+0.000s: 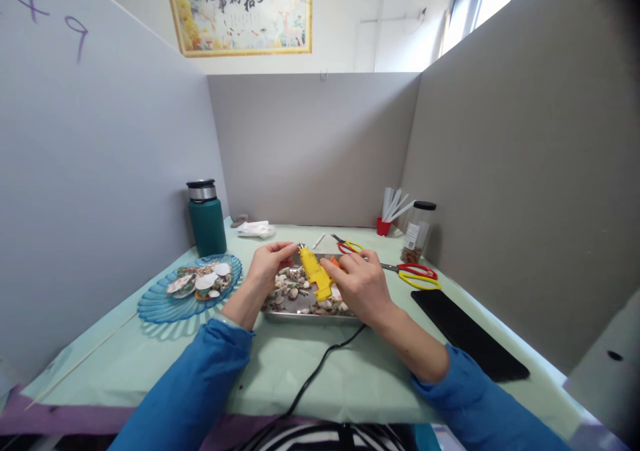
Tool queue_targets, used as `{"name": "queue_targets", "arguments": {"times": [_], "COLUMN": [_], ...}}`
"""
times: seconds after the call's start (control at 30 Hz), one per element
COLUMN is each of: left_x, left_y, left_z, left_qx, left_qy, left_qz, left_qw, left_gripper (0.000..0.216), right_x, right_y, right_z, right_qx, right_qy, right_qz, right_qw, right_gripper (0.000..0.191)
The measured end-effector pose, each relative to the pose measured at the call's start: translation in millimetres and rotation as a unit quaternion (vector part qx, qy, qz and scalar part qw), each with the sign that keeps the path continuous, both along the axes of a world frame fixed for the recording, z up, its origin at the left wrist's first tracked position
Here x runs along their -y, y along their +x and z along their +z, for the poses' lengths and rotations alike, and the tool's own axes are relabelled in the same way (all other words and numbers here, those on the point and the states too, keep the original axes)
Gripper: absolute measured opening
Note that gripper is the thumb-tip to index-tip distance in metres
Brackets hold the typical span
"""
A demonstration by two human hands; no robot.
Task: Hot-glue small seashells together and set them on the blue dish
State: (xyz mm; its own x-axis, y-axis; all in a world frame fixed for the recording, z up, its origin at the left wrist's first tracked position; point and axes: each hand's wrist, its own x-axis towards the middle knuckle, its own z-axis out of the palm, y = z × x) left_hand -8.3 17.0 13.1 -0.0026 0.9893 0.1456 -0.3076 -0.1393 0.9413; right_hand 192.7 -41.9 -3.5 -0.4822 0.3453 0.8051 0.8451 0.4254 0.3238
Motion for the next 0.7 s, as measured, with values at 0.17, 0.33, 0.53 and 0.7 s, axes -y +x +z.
{"name": "queue_targets", "arguments": {"times": [0.17, 0.33, 0.53, 0.7], "left_x": [2.4, 2.2, 0.5, -1.1], "left_y": [-0.1, 0.5, 0.0, -3.7], "left_z": [2.3, 0.9, 0.6, 1.4], "left_qx": [0.006, -0.009, -0.02, -0.01], "left_qy": [-0.005, 0.001, 0.011, 0.011], "left_qz": [0.001, -0.002, 0.013, 0.015], "left_qw": [1.0, 1.0, 1.0, 1.0], "left_gripper": [0.031, 0.033, 0.034, 0.034], "right_x": [-1.0, -0.1, -0.2, -0.7], "right_y": [3.3, 1.3, -0.5, 3.4], "right_z": [-0.3, -0.2, -0.6, -0.3], "right_qx": [-0.006, -0.004, 0.003, 0.004], "right_qy": [-0.004, -0.003, -0.007, -0.03], "right_qz": [-0.018, -0.016, -0.007, -0.017], "right_qw": [1.0, 1.0, 1.0, 0.999], "right_gripper": [0.026, 0.025, 0.027, 0.028]}}
